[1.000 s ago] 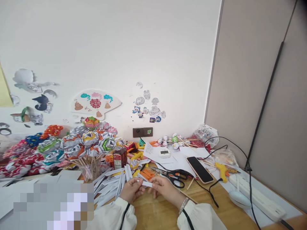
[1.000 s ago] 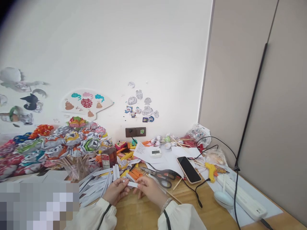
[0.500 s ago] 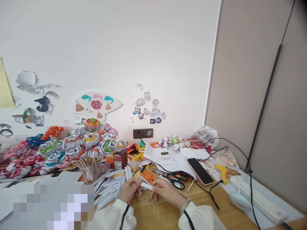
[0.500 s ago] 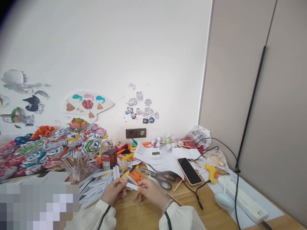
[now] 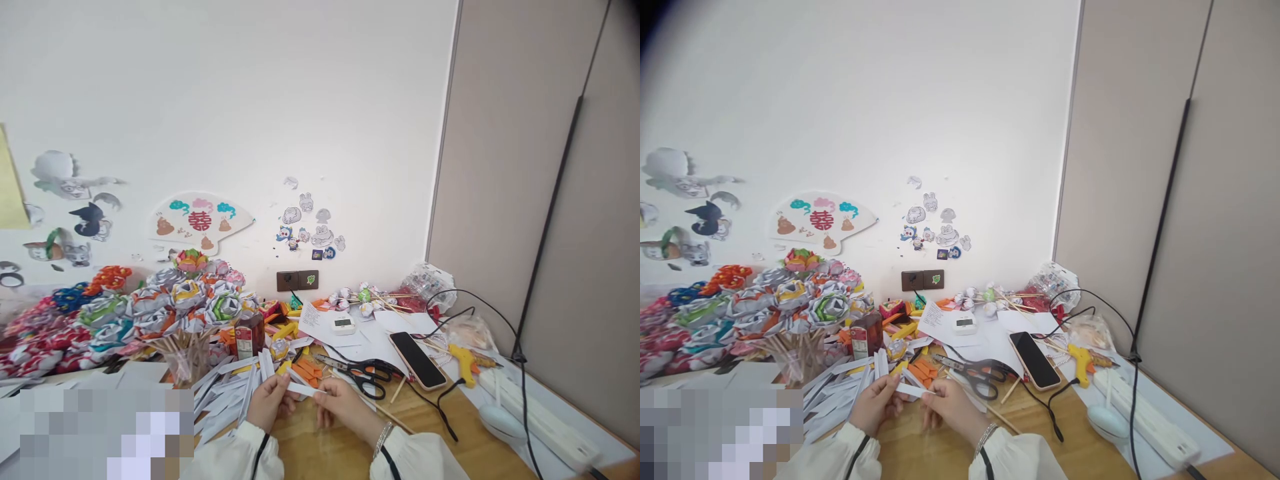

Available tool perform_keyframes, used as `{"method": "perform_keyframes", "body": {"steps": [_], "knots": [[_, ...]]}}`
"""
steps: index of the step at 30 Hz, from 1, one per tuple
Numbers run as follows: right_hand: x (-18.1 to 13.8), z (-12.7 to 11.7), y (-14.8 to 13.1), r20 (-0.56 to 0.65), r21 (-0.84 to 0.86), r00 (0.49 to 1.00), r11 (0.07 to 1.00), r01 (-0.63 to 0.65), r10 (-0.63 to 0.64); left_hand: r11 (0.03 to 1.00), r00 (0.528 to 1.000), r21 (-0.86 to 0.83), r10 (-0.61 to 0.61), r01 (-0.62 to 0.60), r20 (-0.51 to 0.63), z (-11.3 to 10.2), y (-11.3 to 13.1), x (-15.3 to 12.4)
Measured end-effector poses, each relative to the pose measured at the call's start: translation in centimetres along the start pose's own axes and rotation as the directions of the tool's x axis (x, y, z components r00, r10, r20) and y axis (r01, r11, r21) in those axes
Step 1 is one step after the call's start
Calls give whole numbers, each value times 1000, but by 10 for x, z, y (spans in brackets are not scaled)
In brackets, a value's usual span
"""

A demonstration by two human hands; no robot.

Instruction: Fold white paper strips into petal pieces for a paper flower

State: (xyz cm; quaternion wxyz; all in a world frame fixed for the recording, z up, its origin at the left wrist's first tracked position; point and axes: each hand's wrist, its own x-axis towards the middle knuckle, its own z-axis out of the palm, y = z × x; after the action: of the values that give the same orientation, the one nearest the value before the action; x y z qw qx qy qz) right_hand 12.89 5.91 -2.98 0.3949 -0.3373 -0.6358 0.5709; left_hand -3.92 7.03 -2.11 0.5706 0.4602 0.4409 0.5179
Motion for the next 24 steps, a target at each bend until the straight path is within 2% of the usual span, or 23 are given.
{"method": "perform_keyframes", "body": {"steps": [11, 24], "knots": [[2, -2, 0, 25, 42, 1000, 999, -14, 13, 998, 998, 31, 49, -47, -45, -3, 2, 2], [-1, -5, -5, -63, -6, 998, 1000, -24, 23, 996, 994, 18, 87, -86, -73, -3, 3, 3]]}}
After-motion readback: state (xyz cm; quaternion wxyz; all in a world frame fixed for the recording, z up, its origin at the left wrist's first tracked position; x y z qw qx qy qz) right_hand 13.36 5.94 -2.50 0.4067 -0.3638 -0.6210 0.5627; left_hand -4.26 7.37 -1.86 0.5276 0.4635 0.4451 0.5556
